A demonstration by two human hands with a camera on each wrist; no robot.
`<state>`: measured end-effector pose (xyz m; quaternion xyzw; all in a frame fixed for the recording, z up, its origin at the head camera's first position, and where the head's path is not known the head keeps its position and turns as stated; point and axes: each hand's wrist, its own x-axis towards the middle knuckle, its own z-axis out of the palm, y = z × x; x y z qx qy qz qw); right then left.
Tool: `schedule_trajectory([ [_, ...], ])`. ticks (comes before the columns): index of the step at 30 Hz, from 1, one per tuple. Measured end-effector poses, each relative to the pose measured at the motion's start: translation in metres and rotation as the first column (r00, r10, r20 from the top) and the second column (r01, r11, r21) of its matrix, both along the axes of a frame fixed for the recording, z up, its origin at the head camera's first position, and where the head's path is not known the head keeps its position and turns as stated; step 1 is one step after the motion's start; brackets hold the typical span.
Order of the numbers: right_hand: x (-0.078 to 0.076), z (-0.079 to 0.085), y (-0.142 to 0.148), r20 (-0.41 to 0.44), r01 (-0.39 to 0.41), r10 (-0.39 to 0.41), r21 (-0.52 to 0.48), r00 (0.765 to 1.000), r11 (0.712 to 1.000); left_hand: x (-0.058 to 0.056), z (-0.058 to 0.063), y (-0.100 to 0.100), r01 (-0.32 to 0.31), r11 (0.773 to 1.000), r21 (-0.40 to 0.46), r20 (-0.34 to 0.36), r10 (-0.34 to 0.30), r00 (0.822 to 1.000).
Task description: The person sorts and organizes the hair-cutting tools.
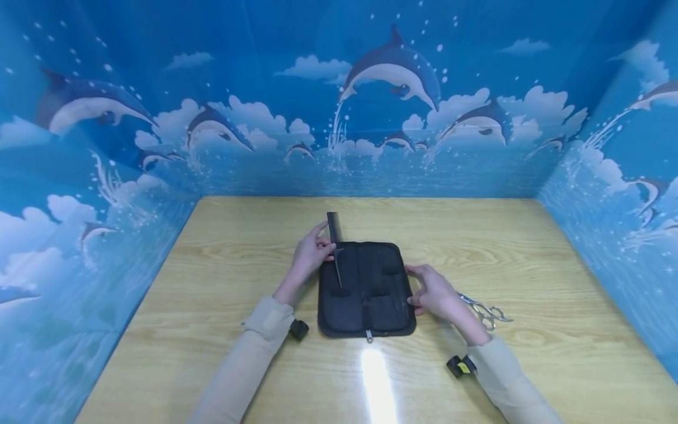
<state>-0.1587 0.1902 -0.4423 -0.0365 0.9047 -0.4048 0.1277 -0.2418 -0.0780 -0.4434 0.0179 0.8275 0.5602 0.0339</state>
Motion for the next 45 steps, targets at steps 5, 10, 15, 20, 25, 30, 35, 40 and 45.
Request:
schedule_trajectory([
  [5,0.001,-0.001,0.000,-0.020,-0.007,0.007,0.009,1.000,1.000,0.002,-0.001,0.000,0.018,0.999,-0.045,0.009,-0.017,1.000],
  [10,0.001,-0.002,0.001,-0.021,0.005,-0.004,0.018,1.000,1.000,0.004,-0.004,0.001,0.038,0.996,-0.084,0.032,-0.035,0.999],
  [15,0.001,-0.002,0.001,-0.022,0.009,-0.009,0.029,1.000,1.000,0.005,-0.003,0.001,0.084,0.989,-0.121,0.082,-0.075,0.994],
  [20,0.001,-0.001,0.001,-0.012,0.013,-0.013,0.034,1.000,0.999,0.008,0.001,0.003,0.139,0.979,-0.149,0.111,-0.123,0.986],
  [25,0.000,0.000,0.001,-0.009,0.011,-0.010,0.038,1.000,0.999,0.012,0.004,0.004,0.168,0.967,-0.194,0.115,-0.147,0.982],
  [30,0.001,-0.001,0.000,-0.011,0.004,-0.004,0.053,1.000,0.999,0.014,0.003,0.005,0.149,0.964,-0.220,0.099,-0.130,0.987],
  [35,0.002,-0.002,-0.001,-0.013,-0.002,0.003,0.059,1.000,0.998,0.016,0.003,0.007,0.138,0.946,-0.293,0.076,-0.121,0.990],
  [40,0.003,-0.002,-0.002,-0.022,-0.012,0.013,0.052,1.000,0.999,0.019,0.006,0.008,0.128,0.903,-0.409,0.063,-0.112,0.992],
  [45,0.002,-0.001,-0.001,-0.025,-0.004,0.006,0.051,1.000,0.999,0.020,0.011,0.008,0.165,0.885,-0.434,0.103,-0.134,0.986],
])
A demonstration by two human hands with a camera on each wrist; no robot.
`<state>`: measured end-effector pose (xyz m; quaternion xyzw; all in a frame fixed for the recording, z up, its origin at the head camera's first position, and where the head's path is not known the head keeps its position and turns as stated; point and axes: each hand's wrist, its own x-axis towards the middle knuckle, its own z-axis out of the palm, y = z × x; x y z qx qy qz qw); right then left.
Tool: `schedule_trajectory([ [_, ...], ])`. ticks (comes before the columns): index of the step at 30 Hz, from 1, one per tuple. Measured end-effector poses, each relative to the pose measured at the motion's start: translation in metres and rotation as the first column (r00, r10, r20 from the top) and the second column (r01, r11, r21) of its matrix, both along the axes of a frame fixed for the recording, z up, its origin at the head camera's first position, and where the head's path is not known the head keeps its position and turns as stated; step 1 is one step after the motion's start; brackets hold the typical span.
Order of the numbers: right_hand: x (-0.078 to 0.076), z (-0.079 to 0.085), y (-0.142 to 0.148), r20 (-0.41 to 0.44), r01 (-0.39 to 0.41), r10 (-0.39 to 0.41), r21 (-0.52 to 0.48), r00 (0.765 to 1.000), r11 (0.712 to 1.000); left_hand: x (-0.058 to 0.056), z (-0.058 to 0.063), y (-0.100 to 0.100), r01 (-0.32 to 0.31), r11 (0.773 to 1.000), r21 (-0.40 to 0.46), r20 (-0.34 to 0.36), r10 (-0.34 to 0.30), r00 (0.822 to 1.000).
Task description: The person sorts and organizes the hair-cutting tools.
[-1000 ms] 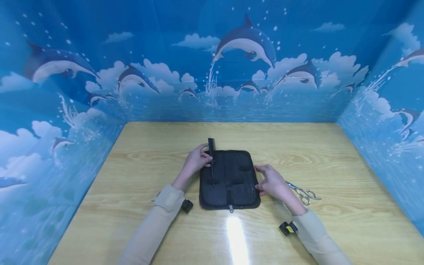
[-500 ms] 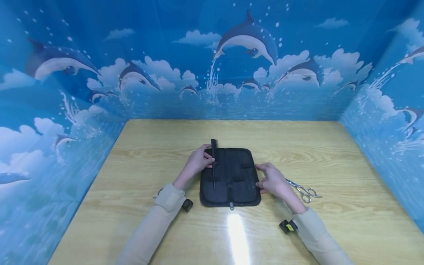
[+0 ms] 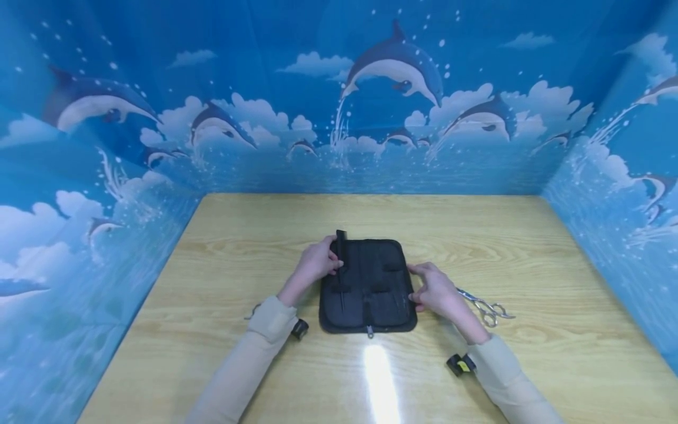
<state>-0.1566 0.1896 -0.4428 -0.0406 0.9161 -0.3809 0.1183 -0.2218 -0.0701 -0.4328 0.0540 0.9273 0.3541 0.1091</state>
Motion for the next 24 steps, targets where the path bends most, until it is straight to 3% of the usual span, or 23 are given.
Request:
schedule_trajectory([
  [9,-0.003,0.001,0.001,0.020,0.016,-0.016,0.006,1.000,1.000,0.009,0.005,0.002,0.018,0.999,-0.027,0.035,-0.017,0.999],
  [18,-0.003,-0.002,0.002,0.001,0.011,-0.011,0.016,1.000,1.000,0.019,0.005,0.001,0.055,0.994,-0.095,-0.010,-0.056,0.998],
  [24,-0.001,-0.003,0.000,0.007,0.006,-0.006,0.007,1.000,1.000,0.020,0.007,0.002,0.047,0.985,-0.168,-0.023,-0.052,0.998],
])
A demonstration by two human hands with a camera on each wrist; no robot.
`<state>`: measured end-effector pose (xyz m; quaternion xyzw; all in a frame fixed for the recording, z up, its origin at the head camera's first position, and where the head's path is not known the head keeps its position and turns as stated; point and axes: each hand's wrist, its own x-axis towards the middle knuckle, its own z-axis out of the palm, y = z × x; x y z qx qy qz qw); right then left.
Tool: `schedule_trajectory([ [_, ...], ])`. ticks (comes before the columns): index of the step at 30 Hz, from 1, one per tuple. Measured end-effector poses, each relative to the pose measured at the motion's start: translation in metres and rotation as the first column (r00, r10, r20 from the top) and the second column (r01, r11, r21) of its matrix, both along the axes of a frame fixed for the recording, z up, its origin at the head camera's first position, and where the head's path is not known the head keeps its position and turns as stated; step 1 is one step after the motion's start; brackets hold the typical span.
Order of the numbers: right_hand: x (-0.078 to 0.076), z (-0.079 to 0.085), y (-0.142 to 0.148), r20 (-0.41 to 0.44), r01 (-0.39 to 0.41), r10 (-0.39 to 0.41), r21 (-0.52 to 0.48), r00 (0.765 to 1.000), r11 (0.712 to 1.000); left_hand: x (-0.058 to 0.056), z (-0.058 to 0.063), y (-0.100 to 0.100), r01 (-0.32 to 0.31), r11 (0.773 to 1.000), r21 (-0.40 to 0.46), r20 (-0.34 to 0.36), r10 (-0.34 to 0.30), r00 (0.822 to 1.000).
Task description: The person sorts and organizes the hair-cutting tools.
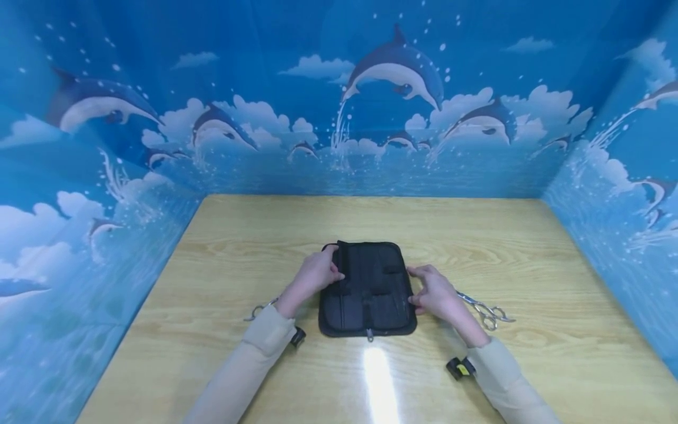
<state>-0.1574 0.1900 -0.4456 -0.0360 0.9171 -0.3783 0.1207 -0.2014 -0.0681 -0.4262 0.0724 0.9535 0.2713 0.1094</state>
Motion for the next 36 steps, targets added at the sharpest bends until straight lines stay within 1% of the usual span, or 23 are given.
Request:
schedule_trajectory([
  [1,0.000,0.000,0.000,0.000,0.002,-0.002,-0.003,1.000,1.000,0.000,0.001,0.001,-0.001,1.000,-0.014,0.000,0.001,1.000],
  [4,0.000,-0.001,0.000,-0.009,0.003,-0.003,0.001,1.000,1.000,-0.001,0.003,0.003,0.002,0.997,-0.077,-0.027,-0.004,1.000],
  [8,0.000,-0.001,-0.001,-0.019,0.004,-0.004,0.002,1.000,1.000,-0.006,0.004,0.004,-0.006,0.989,-0.151,-0.114,-0.012,0.993],
  [11,0.001,0.000,-0.001,-0.020,0.009,-0.009,0.000,1.000,1.000,-0.012,0.001,0.003,0.005,0.985,-0.172,-0.174,-0.035,0.984],
  [14,0.001,0.000,-0.001,-0.023,0.010,-0.010,0.005,1.000,1.000,-0.017,-0.004,0.001,0.037,0.983,-0.179,-0.201,-0.073,0.977],
  [18,0.001,0.000,-0.001,-0.024,0.007,-0.007,0.004,1.000,1.000,-0.021,-0.008,-0.003,0.067,0.981,-0.181,-0.185,-0.101,0.978],
  [22,0.001,0.000,-0.001,-0.021,0.007,-0.007,-0.002,1.000,1.000,-0.022,-0.009,-0.005,0.085,0.980,-0.179,-0.155,-0.113,0.981],
  [26,0.002,-0.001,-0.002,-0.021,0.008,-0.008,0.000,1.000,1.000,-0.021,-0.008,-0.006,0.089,0.984,-0.152,-0.128,-0.109,0.986],
  [32,0.001,-0.001,-0.001,-0.023,0.006,-0.006,0.011,1.000,1.000,-0.020,-0.006,-0.006,0.071,0.989,-0.132,-0.098,-0.084,0.992],
  [36,0.000,-0.001,-0.001,-0.017,0.004,-0.004,0.011,1.000,1.000,-0.018,-0.004,-0.006,0.088,0.985,-0.146,-0.105,-0.104,0.989],
])
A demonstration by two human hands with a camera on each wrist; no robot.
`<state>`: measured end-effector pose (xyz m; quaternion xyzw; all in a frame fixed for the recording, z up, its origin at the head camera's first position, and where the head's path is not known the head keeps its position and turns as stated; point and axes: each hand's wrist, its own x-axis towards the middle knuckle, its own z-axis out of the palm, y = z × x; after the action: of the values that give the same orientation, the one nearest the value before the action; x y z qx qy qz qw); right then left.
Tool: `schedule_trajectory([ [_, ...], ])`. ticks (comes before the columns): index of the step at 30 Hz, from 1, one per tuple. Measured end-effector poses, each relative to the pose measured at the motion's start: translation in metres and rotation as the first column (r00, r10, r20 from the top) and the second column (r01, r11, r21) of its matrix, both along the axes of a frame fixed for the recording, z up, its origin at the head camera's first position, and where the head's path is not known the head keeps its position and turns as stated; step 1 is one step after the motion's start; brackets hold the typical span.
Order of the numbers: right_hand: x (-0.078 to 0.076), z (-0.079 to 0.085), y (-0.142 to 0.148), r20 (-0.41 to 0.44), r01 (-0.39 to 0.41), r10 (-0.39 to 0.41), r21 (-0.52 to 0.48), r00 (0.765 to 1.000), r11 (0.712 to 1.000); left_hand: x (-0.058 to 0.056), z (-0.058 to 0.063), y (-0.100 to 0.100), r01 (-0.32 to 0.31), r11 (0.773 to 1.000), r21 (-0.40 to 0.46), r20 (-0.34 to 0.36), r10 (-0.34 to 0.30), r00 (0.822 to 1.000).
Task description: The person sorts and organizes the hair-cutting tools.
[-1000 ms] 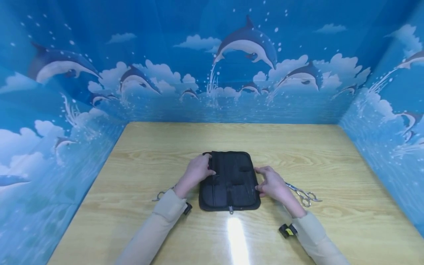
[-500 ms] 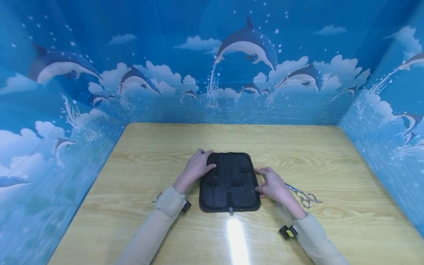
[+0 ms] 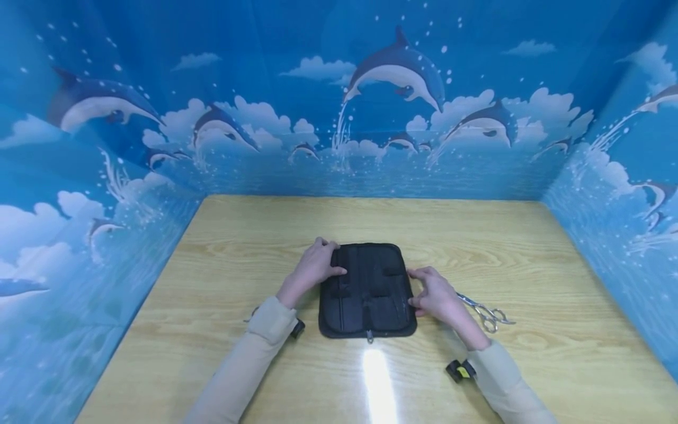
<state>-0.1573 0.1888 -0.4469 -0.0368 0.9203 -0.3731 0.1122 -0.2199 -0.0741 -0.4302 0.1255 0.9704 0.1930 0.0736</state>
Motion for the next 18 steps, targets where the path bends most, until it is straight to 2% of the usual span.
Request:
schedule_trajectory([
  [6,0.000,0.002,0.001,0.003,-0.005,0.005,-0.007,1.000,1.000,0.001,0.000,0.000,0.054,0.997,-0.052,-0.022,-0.055,0.998],
  [12,-0.001,0.003,0.002,0.000,0.000,0.000,-0.011,1.000,1.000,0.002,0.001,0.000,0.072,0.995,-0.064,-0.023,-0.074,0.997],
  [15,0.000,0.003,0.002,0.003,0.001,-0.001,-0.027,1.000,1.000,0.009,0.004,0.001,0.093,0.993,-0.079,-0.004,-0.093,0.996],
  [18,0.001,0.002,0.002,0.005,-0.001,0.001,-0.034,1.000,0.999,0.024,0.007,0.001,0.166,0.982,-0.087,-0.011,-0.168,0.986],
])
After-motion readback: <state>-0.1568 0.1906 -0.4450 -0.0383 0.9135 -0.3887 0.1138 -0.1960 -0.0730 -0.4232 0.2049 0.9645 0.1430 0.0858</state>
